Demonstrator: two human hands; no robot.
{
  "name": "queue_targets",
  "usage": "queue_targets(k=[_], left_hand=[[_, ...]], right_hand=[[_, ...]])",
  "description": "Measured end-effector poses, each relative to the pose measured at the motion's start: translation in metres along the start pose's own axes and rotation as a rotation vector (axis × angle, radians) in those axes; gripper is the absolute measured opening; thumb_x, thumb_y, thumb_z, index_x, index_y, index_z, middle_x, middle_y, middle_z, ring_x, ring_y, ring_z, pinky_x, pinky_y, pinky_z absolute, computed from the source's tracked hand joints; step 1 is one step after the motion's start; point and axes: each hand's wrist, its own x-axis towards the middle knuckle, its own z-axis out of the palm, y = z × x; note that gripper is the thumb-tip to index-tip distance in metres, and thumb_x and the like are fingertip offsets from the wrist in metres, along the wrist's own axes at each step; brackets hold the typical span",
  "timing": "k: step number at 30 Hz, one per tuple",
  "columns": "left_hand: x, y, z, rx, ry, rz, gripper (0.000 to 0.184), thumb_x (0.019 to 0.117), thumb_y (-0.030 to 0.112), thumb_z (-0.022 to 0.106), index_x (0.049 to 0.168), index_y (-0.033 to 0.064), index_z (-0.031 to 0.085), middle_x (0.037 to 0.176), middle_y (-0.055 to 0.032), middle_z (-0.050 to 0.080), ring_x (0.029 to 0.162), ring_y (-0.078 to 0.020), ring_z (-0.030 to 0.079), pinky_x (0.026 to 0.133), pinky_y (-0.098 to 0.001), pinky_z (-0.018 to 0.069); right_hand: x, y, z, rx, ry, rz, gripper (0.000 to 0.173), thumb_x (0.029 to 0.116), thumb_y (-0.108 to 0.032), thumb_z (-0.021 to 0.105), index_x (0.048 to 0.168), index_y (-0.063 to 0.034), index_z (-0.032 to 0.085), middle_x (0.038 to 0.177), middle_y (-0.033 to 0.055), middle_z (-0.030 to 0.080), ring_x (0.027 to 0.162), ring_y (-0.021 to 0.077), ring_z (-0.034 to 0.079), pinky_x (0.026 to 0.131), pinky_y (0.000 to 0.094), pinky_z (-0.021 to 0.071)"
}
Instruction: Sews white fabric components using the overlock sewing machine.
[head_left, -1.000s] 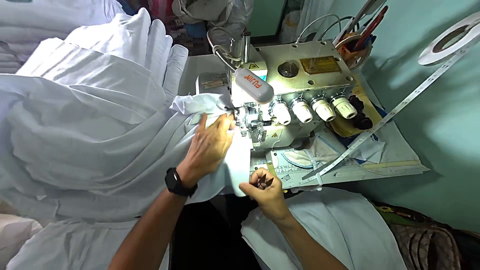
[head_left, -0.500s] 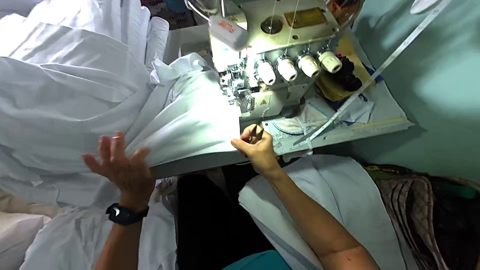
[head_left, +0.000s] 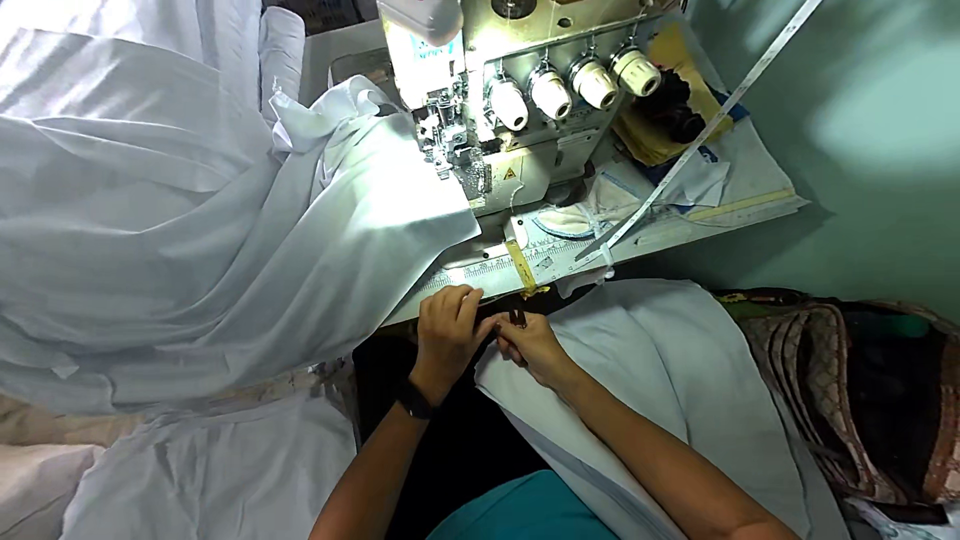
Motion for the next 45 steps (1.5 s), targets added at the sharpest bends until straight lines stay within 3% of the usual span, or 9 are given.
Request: queue_targets(k=[4,8,11,15,19,22,32,42,45], left_hand=[[0.008,-0.017,0.024,0.067,0.007,0.225,0.011,0.0947,0.010,0.068,0.097,0.0018,0.075,0.094,-0.0132,0.073,0.092,-0.0294,0.070,0.077,-0.0400,0.0542],[0.011,-0.013,-0.001,0.039,-0.123,0.188,0.013,0.0939,0.000,0.062,0.089,-0.0026,0.074,0.082,-0.0176,0.071,0.080,-0.0338,0.071,0.070,-0.0453,0.0553],[0.010,-0.022,-0.044,-0.190,-0.369,-0.044,0.016,0.0944,0.006,0.064,0.090,-0.0067,0.073,0.085,-0.0224,0.070,0.083,-0.0389,0.071,0.077,-0.0534,0.0565],[-0.003,-0.040,-0.103,-0.654,-0.631,-0.470,0.010,0.0892,0.011,0.069,0.086,0.0019,0.073,0.085,0.0023,0.069,0.078,0.0014,0.063,0.074,-0.0161,0.0520],[-0.005,-0.029,-0.116,-0.982,-0.624,-0.830,0.017,0.0902,0.001,0.065,0.106,0.0061,0.061,0.080,0.0116,0.067,0.073,0.0008,0.066,0.074,-0.0195,0.0569],[-0.003,-0.026,-0.109,-1.112,-0.598,-0.771,0.012,0.0928,0.000,0.062,0.101,0.0059,0.069,0.085,0.0105,0.070,0.078,0.0013,0.066,0.077,-0.0189,0.0562],[0.012,-0.031,-0.096,-1.054,-0.704,-0.544,0.018,0.0880,-0.005,0.066,0.105,-0.0024,0.073,0.102,0.0005,0.069,0.085,0.0025,0.064,0.077,-0.0137,0.0549],[0.015,-0.027,-0.095,-1.002,-0.734,-0.581,0.019,0.0888,-0.005,0.067,0.108,-0.0042,0.070,0.096,0.0001,0.069,0.078,0.0048,0.062,0.073,-0.0116,0.0530],[0.022,-0.032,-0.109,-0.815,-0.682,-0.562,0.013,0.0916,0.004,0.069,0.102,-0.0032,0.073,0.102,-0.0041,0.071,0.086,0.0032,0.064,0.079,-0.0134,0.0535]], right_hand=[[-0.006,-0.001,-0.005,0.142,0.118,0.024,0.008,0.1034,-0.003,0.056,0.100,0.0020,0.061,0.057,-0.0021,0.053,0.040,0.0021,0.042,0.039,0.0157,0.0361],[-0.012,-0.002,-0.010,0.083,0.130,-0.021,0.007,0.1028,-0.003,0.057,0.098,0.0009,0.062,0.057,-0.0042,0.052,0.042,0.0007,0.041,0.041,0.0153,0.0352],[-0.014,0.004,-0.003,-0.054,0.036,-0.139,0.007,0.0992,0.000,0.059,0.094,0.0014,0.063,0.060,-0.0060,0.054,0.048,-0.0007,0.047,0.048,0.0153,0.0401],[-0.017,0.006,0.002,-0.340,-0.167,-0.231,0.021,0.1022,-0.017,0.059,0.098,0.0029,0.065,0.071,-0.0034,0.054,0.059,-0.0001,0.050,0.059,0.0181,0.0439],[-0.025,0.008,0.016,-0.427,-0.328,-0.227,0.033,0.1090,-0.028,0.041,0.106,0.0002,0.058,0.073,-0.0046,0.048,0.064,0.0027,0.046,0.065,0.0226,0.0419],[-0.037,0.004,0.022,-0.211,-0.450,-0.110,0.019,0.1083,-0.020,0.044,0.098,-0.0076,0.055,0.069,-0.0104,0.049,0.056,-0.0046,0.043,0.053,0.0116,0.0358],[-0.055,-0.013,0.023,0.134,-0.377,0.087,0.016,0.1022,-0.003,0.048,0.093,-0.0023,0.061,0.075,0.0006,0.065,0.052,0.0019,0.055,0.049,0.0146,0.0475],[-0.054,-0.022,0.037,0.194,-0.327,0.090,0.021,0.1029,0.001,0.048,0.086,-0.0021,0.060,0.070,0.0013,0.064,0.048,0.0014,0.052,0.045,0.0139,0.0440],[-0.041,-0.043,0.032,0.105,-0.342,-0.123,0.018,0.1011,-0.002,0.050,0.088,-0.0050,0.062,0.070,-0.0036,0.063,0.050,-0.0014,0.051,0.048,0.0130,0.0432]])
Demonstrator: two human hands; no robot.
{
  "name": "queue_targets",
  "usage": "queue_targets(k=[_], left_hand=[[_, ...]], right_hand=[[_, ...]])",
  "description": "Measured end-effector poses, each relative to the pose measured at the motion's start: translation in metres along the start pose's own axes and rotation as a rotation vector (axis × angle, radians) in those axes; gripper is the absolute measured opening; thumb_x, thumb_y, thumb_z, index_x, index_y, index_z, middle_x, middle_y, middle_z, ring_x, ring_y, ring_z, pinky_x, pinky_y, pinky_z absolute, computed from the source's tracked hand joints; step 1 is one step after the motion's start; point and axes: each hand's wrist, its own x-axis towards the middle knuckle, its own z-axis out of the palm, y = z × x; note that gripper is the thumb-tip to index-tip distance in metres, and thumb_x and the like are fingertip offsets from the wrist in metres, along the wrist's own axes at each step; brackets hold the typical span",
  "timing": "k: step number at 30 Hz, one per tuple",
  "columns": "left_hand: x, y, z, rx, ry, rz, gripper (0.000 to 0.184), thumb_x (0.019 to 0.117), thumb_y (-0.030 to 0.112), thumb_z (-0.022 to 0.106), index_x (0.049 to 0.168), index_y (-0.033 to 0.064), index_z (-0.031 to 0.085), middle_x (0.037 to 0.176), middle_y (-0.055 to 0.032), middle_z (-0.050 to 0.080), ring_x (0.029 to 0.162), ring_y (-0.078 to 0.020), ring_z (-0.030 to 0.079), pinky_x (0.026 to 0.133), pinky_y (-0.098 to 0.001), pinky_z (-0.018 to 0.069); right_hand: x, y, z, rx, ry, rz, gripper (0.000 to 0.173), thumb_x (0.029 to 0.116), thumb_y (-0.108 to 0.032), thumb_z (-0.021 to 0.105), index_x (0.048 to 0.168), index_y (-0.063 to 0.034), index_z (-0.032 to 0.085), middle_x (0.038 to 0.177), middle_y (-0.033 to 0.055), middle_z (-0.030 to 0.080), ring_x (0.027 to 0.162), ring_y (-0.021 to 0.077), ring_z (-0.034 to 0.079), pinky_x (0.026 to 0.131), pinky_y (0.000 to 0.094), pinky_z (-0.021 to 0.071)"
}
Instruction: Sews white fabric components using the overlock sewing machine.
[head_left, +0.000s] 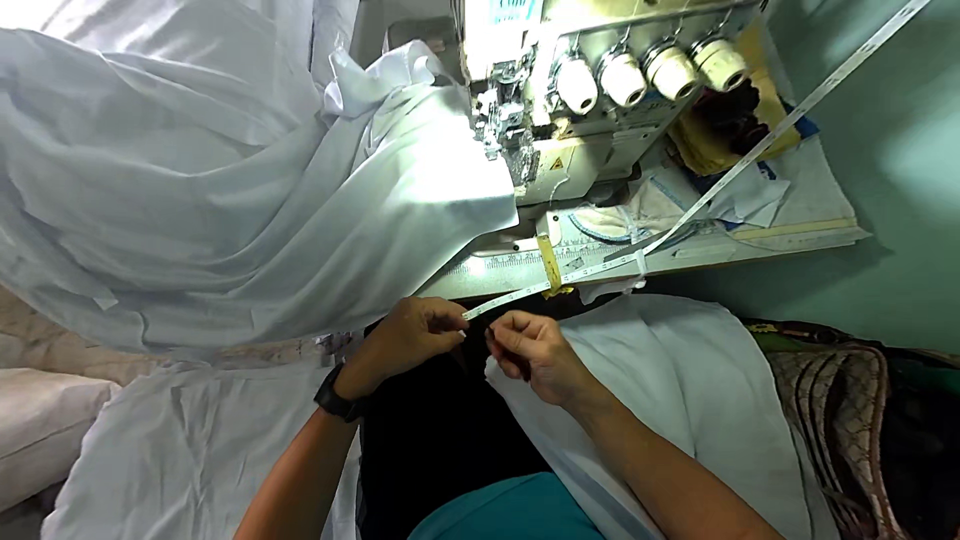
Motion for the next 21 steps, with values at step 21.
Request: queue_targets(k=[21], left_hand=[[0.098,0.067,-0.045,0.408,0.526,0.336,0.020,0.0848,0.012,0.082,0.098,0.0051,0.069,0.078,-0.0034,0.068,0.066,-0.0118,0.062,0.061,-0.0310,0.0516]], right_hand=[[0.077,-0.027,0.003,-0.202,0.238,-0.574,0.010,0.0927,0.004,0.064,0.085,0.0000,0.069,0.066,-0.0061,0.064,0.054,-0.0039,0.057,0.054,0.0121,0.0496]])
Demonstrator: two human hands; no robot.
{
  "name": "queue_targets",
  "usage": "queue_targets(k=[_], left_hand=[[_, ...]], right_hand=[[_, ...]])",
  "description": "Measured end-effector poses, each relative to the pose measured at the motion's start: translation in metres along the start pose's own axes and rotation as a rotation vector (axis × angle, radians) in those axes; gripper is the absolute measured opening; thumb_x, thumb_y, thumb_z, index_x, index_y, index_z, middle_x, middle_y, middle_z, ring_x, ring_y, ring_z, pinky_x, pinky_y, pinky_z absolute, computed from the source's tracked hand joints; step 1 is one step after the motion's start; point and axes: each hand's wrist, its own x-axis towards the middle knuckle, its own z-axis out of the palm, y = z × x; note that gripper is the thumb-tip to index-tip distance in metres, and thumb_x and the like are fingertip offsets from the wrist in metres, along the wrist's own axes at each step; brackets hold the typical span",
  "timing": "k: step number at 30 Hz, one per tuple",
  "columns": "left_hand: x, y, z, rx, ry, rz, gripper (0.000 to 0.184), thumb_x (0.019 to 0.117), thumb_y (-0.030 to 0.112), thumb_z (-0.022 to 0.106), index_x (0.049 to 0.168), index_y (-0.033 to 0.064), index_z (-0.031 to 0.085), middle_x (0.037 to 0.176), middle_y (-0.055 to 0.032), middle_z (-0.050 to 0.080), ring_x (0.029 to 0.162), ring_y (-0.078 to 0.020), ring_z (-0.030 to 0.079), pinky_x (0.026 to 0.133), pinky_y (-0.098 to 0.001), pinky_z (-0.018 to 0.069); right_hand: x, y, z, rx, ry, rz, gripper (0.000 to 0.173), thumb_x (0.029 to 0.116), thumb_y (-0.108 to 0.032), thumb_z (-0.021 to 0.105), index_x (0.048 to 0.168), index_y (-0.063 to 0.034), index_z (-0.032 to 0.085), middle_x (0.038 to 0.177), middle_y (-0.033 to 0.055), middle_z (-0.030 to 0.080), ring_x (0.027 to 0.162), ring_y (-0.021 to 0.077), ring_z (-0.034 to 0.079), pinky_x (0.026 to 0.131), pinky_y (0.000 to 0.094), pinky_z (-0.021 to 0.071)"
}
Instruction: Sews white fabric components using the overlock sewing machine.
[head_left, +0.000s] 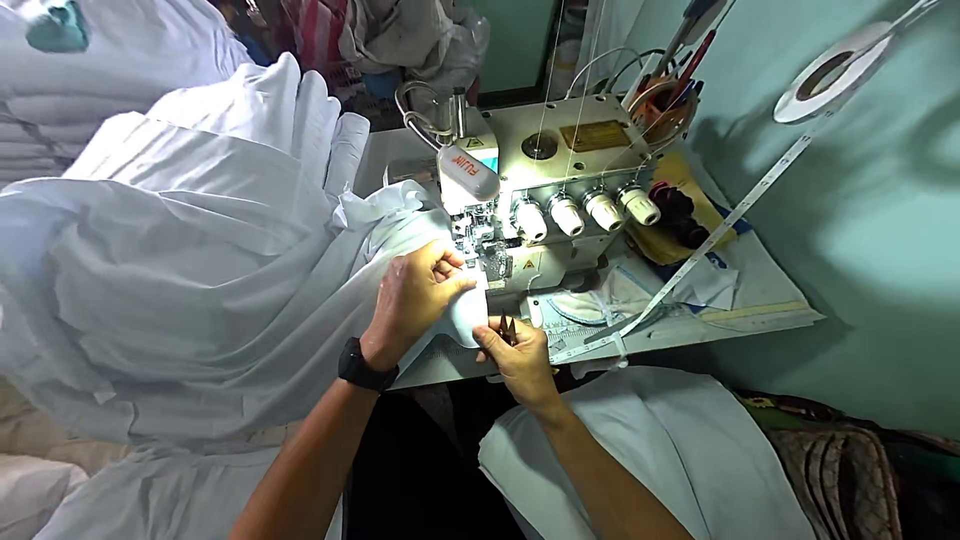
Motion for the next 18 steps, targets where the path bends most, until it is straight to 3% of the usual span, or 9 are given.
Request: queue_targets(k=[4,7,9,10,13,15,18], left_hand=[[0.002,0.003,0.008,0.090,0.055,-0.006,0.016,0.0851,0.014,0.082,0.094,0.0070,0.071,0.081,-0.0056,0.068,0.069,-0.0191,0.062,0.061,-0.0406,0.0499],[-0.004,0.000,0.013,0.271,0.051,0.214,0.010,0.0935,0.012,0.070,0.094,0.0050,0.077,0.097,-0.0115,0.070,0.089,-0.0278,0.066,0.074,-0.0433,0.0530],[-0.015,0.000,0.016,0.465,0.057,0.370,0.017,0.0960,0.006,0.061,0.099,0.0032,0.077,0.095,-0.0141,0.071,0.086,-0.0318,0.068,0.070,-0.0440,0.0527],[-0.021,0.001,0.019,0.527,0.071,0.390,0.020,0.0953,0.003,0.059,0.104,0.0024,0.077,0.096,-0.0144,0.073,0.089,-0.0323,0.070,0.073,-0.0449,0.0543],[-0.028,-0.005,0.024,0.483,0.099,0.341,0.029,0.0973,0.007,0.051,0.114,0.0004,0.074,0.111,-0.0145,0.075,0.108,-0.0304,0.071,0.091,-0.0446,0.0553],[-0.018,-0.013,0.016,0.333,0.038,0.266,0.031,0.0990,0.010,0.048,0.117,-0.0026,0.071,0.120,-0.0169,0.072,0.118,-0.0314,0.068,0.102,-0.0492,0.0507],[0.003,-0.028,0.002,0.228,-0.030,0.218,0.033,0.0989,0.013,0.050,0.118,-0.0029,0.071,0.128,-0.0177,0.069,0.127,-0.0339,0.063,0.108,-0.0549,0.0452]], right_hand=[[-0.005,-0.001,0.003,-0.009,0.043,-0.028,0.005,0.0893,0.007,0.065,0.091,0.0046,0.070,0.069,-0.0031,0.067,0.058,-0.0022,0.061,0.057,0.0136,0.0533],[-0.012,-0.003,0.004,-0.075,0.052,-0.085,0.018,0.0861,0.007,0.067,0.104,0.0092,0.065,0.079,0.0001,0.070,0.063,0.0000,0.066,0.060,0.0160,0.0574],[-0.017,-0.005,0.003,-0.149,0.034,-0.172,0.017,0.0852,0.006,0.067,0.102,0.0091,0.062,0.081,0.0014,0.069,0.065,-0.0012,0.065,0.061,0.0158,0.0576],[-0.016,-0.004,0.003,-0.181,0.028,-0.215,0.015,0.0850,0.005,0.067,0.099,0.0082,0.062,0.080,0.0013,0.067,0.065,-0.0020,0.064,0.061,0.0147,0.0567],[-0.002,0.001,0.005,-0.263,0.033,-0.321,0.009,0.0850,0.003,0.066,0.092,0.0087,0.067,0.077,0.0044,0.068,0.064,-0.0023,0.062,0.061,0.0127,0.0534],[0.013,0.001,0.006,-0.303,0.037,-0.381,0.010,0.0871,0.003,0.066,0.092,0.0096,0.071,0.077,0.0068,0.071,0.064,-0.0013,0.064,0.062,0.0134,0.0549],[0.039,0.002,0.008,-0.487,0.110,-0.527,0.011,0.0856,-0.004,0.070,0.086,0.0041,0.077,0.070,0.0060,0.071,0.058,0.0002,0.061,0.058,0.0150,0.0509]])
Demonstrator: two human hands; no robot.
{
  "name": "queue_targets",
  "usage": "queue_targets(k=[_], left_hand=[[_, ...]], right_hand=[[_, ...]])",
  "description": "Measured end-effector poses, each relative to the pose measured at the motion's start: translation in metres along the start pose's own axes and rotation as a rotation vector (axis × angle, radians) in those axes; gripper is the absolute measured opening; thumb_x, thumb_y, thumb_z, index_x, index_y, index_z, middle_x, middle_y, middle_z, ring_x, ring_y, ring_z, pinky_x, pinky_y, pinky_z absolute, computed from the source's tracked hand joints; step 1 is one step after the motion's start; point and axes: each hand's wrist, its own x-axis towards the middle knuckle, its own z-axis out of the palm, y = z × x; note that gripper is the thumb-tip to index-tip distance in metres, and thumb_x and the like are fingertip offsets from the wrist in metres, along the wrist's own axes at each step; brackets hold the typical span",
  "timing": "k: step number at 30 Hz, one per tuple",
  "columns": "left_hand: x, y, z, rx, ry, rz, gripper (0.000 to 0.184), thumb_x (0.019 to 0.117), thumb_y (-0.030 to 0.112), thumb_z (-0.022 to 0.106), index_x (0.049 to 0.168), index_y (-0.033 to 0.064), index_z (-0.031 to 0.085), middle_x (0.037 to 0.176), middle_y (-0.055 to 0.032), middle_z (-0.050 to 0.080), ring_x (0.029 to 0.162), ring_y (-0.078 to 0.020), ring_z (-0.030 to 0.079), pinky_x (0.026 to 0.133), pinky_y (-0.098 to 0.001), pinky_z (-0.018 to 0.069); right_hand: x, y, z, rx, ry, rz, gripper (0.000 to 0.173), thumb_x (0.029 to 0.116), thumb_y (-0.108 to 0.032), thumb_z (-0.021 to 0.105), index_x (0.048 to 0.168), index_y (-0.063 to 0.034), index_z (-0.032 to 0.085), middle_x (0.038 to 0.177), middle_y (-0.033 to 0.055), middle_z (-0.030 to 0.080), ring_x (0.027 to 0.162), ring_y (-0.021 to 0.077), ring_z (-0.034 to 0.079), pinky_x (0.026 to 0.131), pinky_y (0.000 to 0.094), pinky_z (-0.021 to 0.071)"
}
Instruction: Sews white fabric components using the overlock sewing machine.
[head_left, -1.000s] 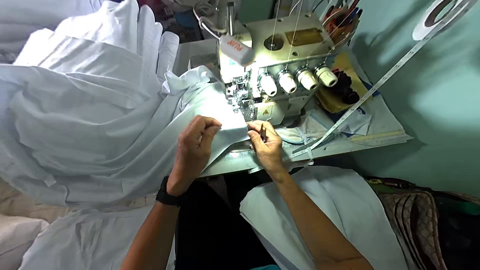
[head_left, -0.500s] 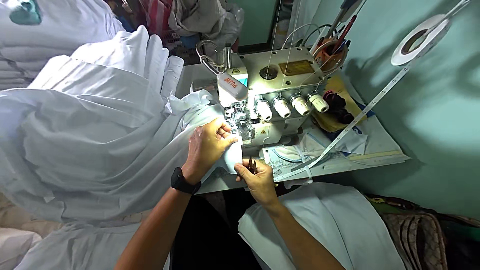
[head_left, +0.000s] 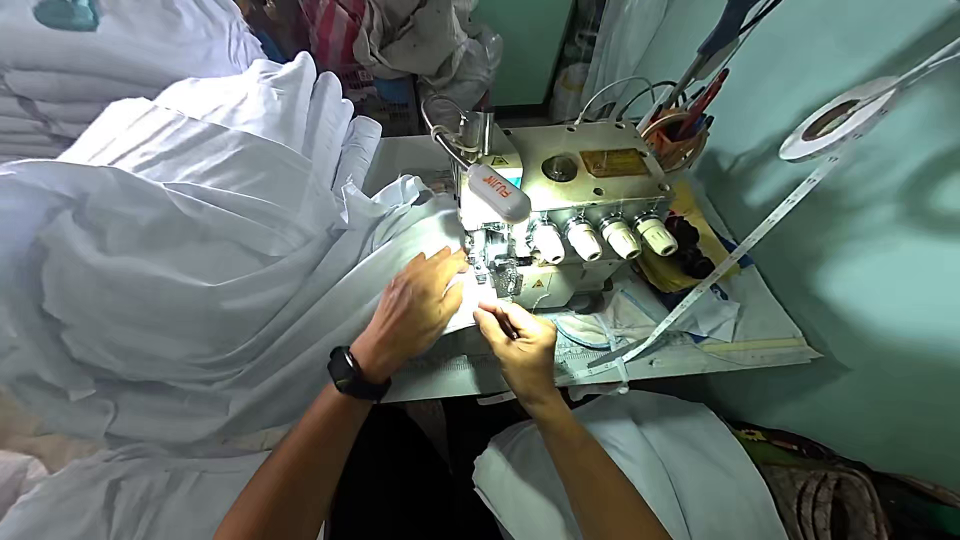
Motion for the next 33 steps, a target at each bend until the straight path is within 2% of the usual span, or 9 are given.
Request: queue_targets(k=[4,9,12,15,19,22,24,29,33], left_hand=[[0.024,-0.022,0.001,-0.014,0.046,0.024,0.029,0.0981,0.010,0.054,0.115,-0.0031,0.073,0.125,-0.0187,0.071,0.123,-0.0344,0.065,0.107,-0.0581,0.0439],[0.056,-0.040,-0.006,-0.010,0.021,-0.124,0.029,0.1009,0.014,0.055,0.118,-0.0026,0.072,0.127,-0.0196,0.069,0.128,-0.0361,0.061,0.110,-0.0561,0.0425],[0.072,-0.052,-0.006,-0.042,0.077,-0.280,0.032,0.1024,0.014,0.054,0.124,-0.0036,0.069,0.133,-0.0223,0.065,0.131,-0.0380,0.057,0.112,-0.0562,0.0401],[0.066,-0.050,-0.007,-0.150,0.178,-0.497,0.038,0.1050,0.011,0.049,0.138,-0.0050,0.059,0.149,-0.0224,0.053,0.144,-0.0338,0.046,0.121,-0.0471,0.0320],[0.016,-0.012,-0.011,-0.331,0.187,-0.713,0.053,0.1067,0.029,0.053,0.150,-0.0006,0.047,0.135,-0.0270,0.061,0.127,-0.0377,0.059,0.109,-0.0545,0.0434],[-0.038,0.019,0.002,-0.341,0.169,-0.714,0.077,0.0916,0.037,0.075,0.151,0.0011,0.041,0.116,-0.0244,0.067,0.102,-0.0354,0.068,0.088,-0.0572,0.0553],[-0.054,0.027,0.015,-0.258,0.211,-0.694,0.092,0.0820,0.025,0.086,0.152,-0.0077,0.035,0.119,-0.0280,0.066,0.107,-0.0378,0.068,0.094,-0.0562,0.0540],[-0.072,0.029,0.027,-0.072,0.333,-0.620,0.053,0.0897,-0.013,0.057,0.142,-0.0123,0.050,0.116,-0.0304,0.069,0.105,-0.0435,0.070,0.091,-0.0582,0.0551],[-0.133,0.042,0.006,-0.251,0.273,-0.451,0.018,0.0895,-0.007,0.059,0.103,-0.0103,0.072,0.091,-0.0182,0.074,0.085,-0.0208,0.073,0.082,-0.0376,0.0584]], right_hand=[[0.009,0.000,0.005,-0.260,0.062,-0.079,0.015,0.0853,-0.011,0.068,0.087,-0.0005,0.079,0.064,0.0065,0.068,0.052,0.0102,0.057,0.051,0.0279,0.0449],[-0.047,0.026,0.007,-0.086,-0.034,-0.129,0.015,0.0877,-0.006,0.067,0.080,0.0059,0.071,0.066,0.0090,0.068,0.056,0.0034,0.060,0.056,0.0145,0.0497],[-0.067,0.040,-0.002,-0.292,-0.131,-0.153,0.021,0.0837,-0.019,0.069,0.072,-0.0014,0.071,0.062,0.0074,0.068,0.052,0.0135,0.064,0.048,0.0278,0.0492],[-0.053,0.025,-0.016,-0.150,-0.288,0.139,0.032,0.0873,-0.030,0.073,0.073,-0.0022,0.068,0.058,0.0017,0.058,0.050,0.0079,0.052,0.048,0.0270,0.0420],[-0.011,-0.003,-0.035,-0.164,-0.430,0.167,0.059,0.0995,-0.058,0.050,0.090,-0.0017,0.066,0.062,-0.0009,0.053,0.055,0.0085,0.049,0.054,0.0308,0.0425],[0.018,-0.025,-0.036,-0.437,-0.378,-0.113,0.042,0.1002,-0.040,0.057,0.094,-0.0003,0.069,0.063,0.0060,0.057,0.052,0.0196,0.054,0.050,0.0384,0.0420],[0.035,-0.039,-0.028,-0.647,-0.377,-0.248,0.025,0.0944,-0.022,0.064,0.094,0.0017,0.071,0.070,0.0131,0.063,0.056,0.0297,0.062,0.047,0.0450,0.0442],[0.050,-0.058,0.008,-0.794,-0.494,-0.229,0.018,0.0959,-0.011,0.066,0.089,0.0054,0.066,0.085,0.0223,0.064,0.067,0.0392,0.067,0.052,0.0517,0.0495],[0.021,-0.040,-0.005,-0.444,-0.426,-0.234,0.018,0.0968,-0.011,0.064,0.093,0.0043,0.071,0.078,0.0163,0.067,0.065,0.0308,0.067,0.055,0.0474,0.0528]])
